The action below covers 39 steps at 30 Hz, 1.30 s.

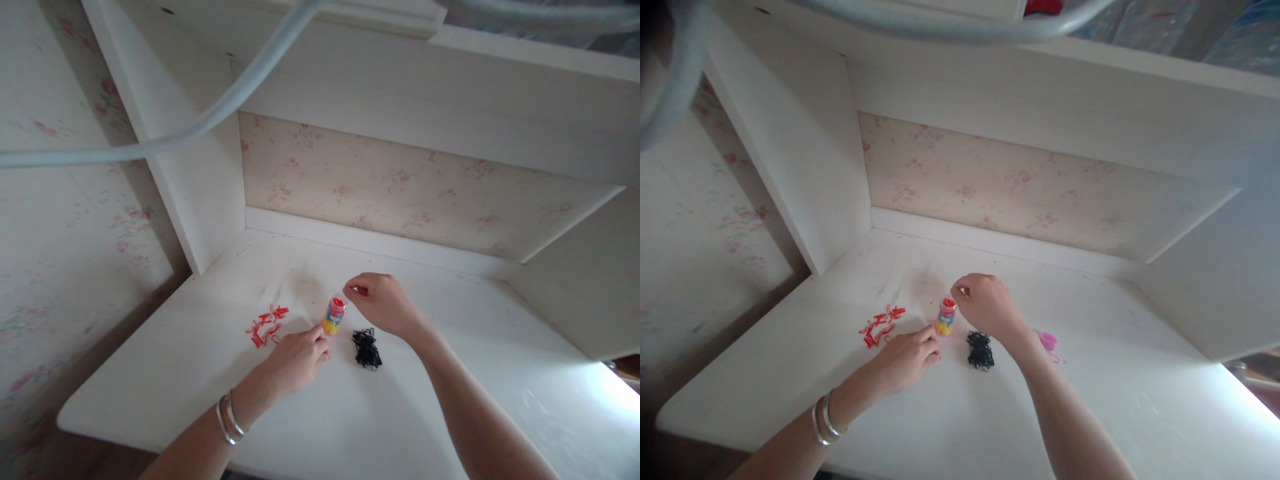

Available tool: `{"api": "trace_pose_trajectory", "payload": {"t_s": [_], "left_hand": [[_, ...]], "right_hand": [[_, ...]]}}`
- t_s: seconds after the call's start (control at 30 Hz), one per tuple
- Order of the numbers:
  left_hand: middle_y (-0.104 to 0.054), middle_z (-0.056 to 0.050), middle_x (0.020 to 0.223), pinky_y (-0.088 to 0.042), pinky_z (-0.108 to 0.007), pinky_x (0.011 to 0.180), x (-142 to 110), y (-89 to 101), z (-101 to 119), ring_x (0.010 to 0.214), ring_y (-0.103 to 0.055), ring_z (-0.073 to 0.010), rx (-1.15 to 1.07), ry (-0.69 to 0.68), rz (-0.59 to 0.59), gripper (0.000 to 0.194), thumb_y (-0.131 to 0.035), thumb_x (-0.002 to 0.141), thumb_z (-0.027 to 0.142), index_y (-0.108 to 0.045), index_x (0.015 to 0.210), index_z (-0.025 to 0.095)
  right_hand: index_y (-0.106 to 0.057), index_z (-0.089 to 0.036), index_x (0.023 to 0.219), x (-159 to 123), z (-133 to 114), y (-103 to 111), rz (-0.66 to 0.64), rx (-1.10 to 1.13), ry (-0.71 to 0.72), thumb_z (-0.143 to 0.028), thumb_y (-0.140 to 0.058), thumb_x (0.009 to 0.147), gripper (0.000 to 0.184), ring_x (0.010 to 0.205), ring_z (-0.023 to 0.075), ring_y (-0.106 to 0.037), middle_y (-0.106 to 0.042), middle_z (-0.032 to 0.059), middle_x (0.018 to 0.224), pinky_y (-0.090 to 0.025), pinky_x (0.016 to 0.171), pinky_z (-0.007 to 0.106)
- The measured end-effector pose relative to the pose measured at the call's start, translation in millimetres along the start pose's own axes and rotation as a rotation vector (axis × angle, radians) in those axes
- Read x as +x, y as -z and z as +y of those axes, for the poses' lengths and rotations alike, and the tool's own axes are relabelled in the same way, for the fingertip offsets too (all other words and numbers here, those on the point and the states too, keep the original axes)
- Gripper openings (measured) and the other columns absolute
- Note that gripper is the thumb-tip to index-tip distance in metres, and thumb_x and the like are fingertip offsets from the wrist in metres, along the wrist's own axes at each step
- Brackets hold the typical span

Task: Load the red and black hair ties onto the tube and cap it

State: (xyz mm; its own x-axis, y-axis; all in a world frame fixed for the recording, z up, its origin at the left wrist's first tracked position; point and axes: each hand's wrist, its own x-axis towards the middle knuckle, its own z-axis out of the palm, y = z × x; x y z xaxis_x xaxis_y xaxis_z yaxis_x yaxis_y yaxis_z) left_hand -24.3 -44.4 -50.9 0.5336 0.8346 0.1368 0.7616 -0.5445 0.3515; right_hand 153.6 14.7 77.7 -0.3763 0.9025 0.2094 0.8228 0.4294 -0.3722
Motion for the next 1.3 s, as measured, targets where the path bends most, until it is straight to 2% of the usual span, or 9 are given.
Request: {"api": "trace_pose_trajectory", "payload": {"t_s": [0.1,0.2,0.37,0.43,0.53,0.7,0.97,1.13,1.3], "left_hand": [[-0.060,-0.003,0.101,-0.046,-0.025,0.067,1,9.7,3,0.078,-0.061,-0.0142,-0.090,0.022,0.052,0.020,-0.046,0.094,0.030,-0.064,0.092,0.021],[-0.059,-0.002,0.095,-0.045,-0.024,0.070,1,26.4,9,0.077,-0.058,-0.0123,-0.272,0.060,0.130,0.022,-0.046,0.094,0.032,-0.065,0.093,0.022],[-0.059,-0.002,0.086,-0.043,-0.022,0.064,9,64.8,24,0.068,-0.053,-0.0107,-0.441,0.123,0.323,0.028,-0.045,0.094,0.039,-0.066,0.093,0.020],[-0.060,-0.002,0.088,-0.043,-0.022,0.066,19,77.4,26,0.071,-0.054,-0.0115,-0.378,0.122,0.373,0.027,-0.047,0.093,0.038,-0.066,0.092,0.020],[-0.062,-0.002,0.091,-0.043,-0.023,0.068,38,88.9,25,0.073,-0.056,-0.0116,-0.233,0.141,0.364,0.022,-0.050,0.090,0.033,-0.068,0.089,0.021],[-0.065,-0.002,0.093,-0.043,-0.024,0.069,58,97.4,24,0.073,-0.059,-0.0132,-0.051,0.173,0.252,0.023,-0.051,0.088,0.033,-0.071,0.087,0.023],[-0.066,0.000,0.088,-0.043,-0.025,0.071,67,93.5,29,0.076,-0.061,-0.0142,0.087,0.150,0.152,0.025,-0.048,0.088,0.030,-0.073,0.083,0.027],[-0.066,0.001,0.091,-0.044,-0.025,0.072,63,99.0,27,0.076,-0.061,-0.0133,0.018,0.146,0.218,0.024,-0.048,0.088,0.029,-0.072,0.085,0.026],[-0.067,-0.001,0.089,-0.045,-0.024,0.068,42,105.0,13,0.074,-0.061,-0.0128,-0.112,0.191,0.349,0.024,-0.049,0.087,0.031,-0.071,0.089,0.023]], "right_hand": [[-0.073,-0.022,0.078,-16,11,1,0.151,0.191,-0.099,-0.036,-0.053,0.084,0.025,0.062,0.0138,-0.055,-0.066,0.0004,0.068,-0.039,0.060,0.024],[-0.073,-0.019,0.083,-43,29,-13,0.215,0.458,-0.238,-0.045,-0.057,0.083,0.031,0.059,0.0143,-0.053,-0.066,0.0016,0.069,-0.038,0.055,0.025],[-0.072,-0.017,0.083,-93,56,-64,0.160,0.712,-0.359,-0.048,-0.057,0.082,0.035,0.068,0.0166,-0.056,-0.066,0.0040,0.074,-0.042,0.061,0.025],[-0.072,-0.017,0.082,-107,62,-82,0.117,0.721,-0.365,-0.047,-0.056,0.083,0.035,0.068,0.0164,-0.055,-0.066,0.0039,0.074,-0.041,0.060,0.025],[-0.072,-0.017,0.080,-119,66,-96,0.080,0.674,-0.341,-0.045,-0.054,0.085,0.033,0.067,0.0155,-0.054,-0.065,0.0031,0.073,-0.039,0.059,0.025],[-0.070,-0.019,0.079,-124,62,-91,0.098,0.610,-0.260,-0.041,-0.050,0.089,0.032,0.065,0.0142,-0.052,-0.064,0.0022,0.073,-0.037,0.058,0.024],[-0.069,-0.020,0.078,-127,54,-85,0.113,0.561,-0.158,-0.036,-0.048,0.091,0.029,0.063,0.0132,-0.051,-0.061,0.0007,0.068,-0.036,0.058,0.023],[-0.069,-0.021,0.080,-128,56,-84,0.108,0.550,-0.185,-0.037,-0.048,0.091,0.029,0.063,0.0137,-0.051,-0.062,0.0013,0.070,-0.036,0.057,0.024],[-0.069,-0.020,0.080,-128,54,-88,0.093,0.491,-0.171,-0.038,-0.045,0.092,0.033,0.063,0.0142,-0.052,-0.062,0.0023,0.070,-0.037,0.058,0.024]]}}
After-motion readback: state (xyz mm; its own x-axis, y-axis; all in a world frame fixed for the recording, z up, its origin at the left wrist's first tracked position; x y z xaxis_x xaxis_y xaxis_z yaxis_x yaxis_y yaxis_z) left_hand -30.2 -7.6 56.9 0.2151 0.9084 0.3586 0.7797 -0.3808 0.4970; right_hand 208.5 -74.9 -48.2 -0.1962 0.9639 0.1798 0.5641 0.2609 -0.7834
